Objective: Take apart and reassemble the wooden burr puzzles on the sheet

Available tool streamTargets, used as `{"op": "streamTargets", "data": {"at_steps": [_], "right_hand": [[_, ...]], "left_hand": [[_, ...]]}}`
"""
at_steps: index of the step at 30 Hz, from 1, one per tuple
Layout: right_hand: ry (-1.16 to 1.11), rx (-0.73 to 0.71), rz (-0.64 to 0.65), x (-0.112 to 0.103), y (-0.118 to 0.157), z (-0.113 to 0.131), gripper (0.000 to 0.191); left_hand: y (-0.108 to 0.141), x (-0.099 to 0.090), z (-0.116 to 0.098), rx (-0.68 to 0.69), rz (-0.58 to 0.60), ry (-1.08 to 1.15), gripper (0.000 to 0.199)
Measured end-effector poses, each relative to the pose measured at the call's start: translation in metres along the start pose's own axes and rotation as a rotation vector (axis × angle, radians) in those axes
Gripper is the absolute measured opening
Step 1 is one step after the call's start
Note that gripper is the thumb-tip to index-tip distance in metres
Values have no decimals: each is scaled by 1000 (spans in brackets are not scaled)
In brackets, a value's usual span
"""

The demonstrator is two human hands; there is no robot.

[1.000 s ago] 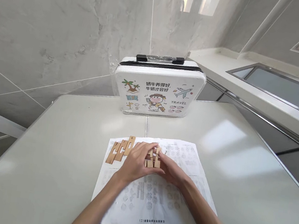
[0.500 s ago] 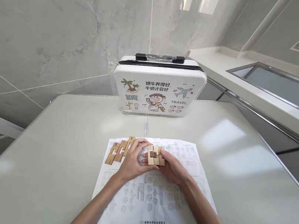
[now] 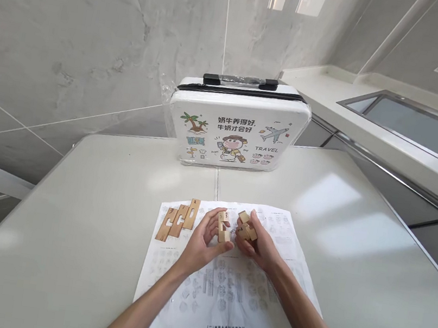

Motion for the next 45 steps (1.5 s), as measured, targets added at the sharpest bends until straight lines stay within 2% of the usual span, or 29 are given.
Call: {"op": "streamTargets", "data": {"at_steps": [3,8,11,15,21,27,35,39,45], "right_hand": [[67,20,-6,-1,1,-1,66],[242,84,38,-1,5,-3,76],[382,66,38,3,8,-3,77],[484,29,60,9,10,-1,76],[520,20,117,14,11,4,70],[497,-127,116,15,11,11,55],[478,-175,40,8,8,6,45],[454,-196,60,9,9,10,44],[399,-187,67,11,9,12,45]], "left_hand": [[-2,-2,-1,-23,-28,33,79],[-1,-1,-4,-65,-3,63,78],[1,0,-4,-90,-12,88,79],[1,0,-3,-141,-104,79,78],[0,-1,-5,-154,-211,53,78],[-2,-11,2,-111,-347,48,77],[-5,-8,-4,-102,-274,119,86],[-5,-6,-4,-78,-217,114,88],[-5,-9,0,-98,-189,170,70]]}}
Point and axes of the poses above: each hand's wrist, its own y-axis away from the middle knuckle, its own x-axis out of the palm, z = x × y, the point moved 1 cm from there along -y, towards the middle knuckle, and after that the axes turned 3 degrees about -z, right-handed, at the moved point
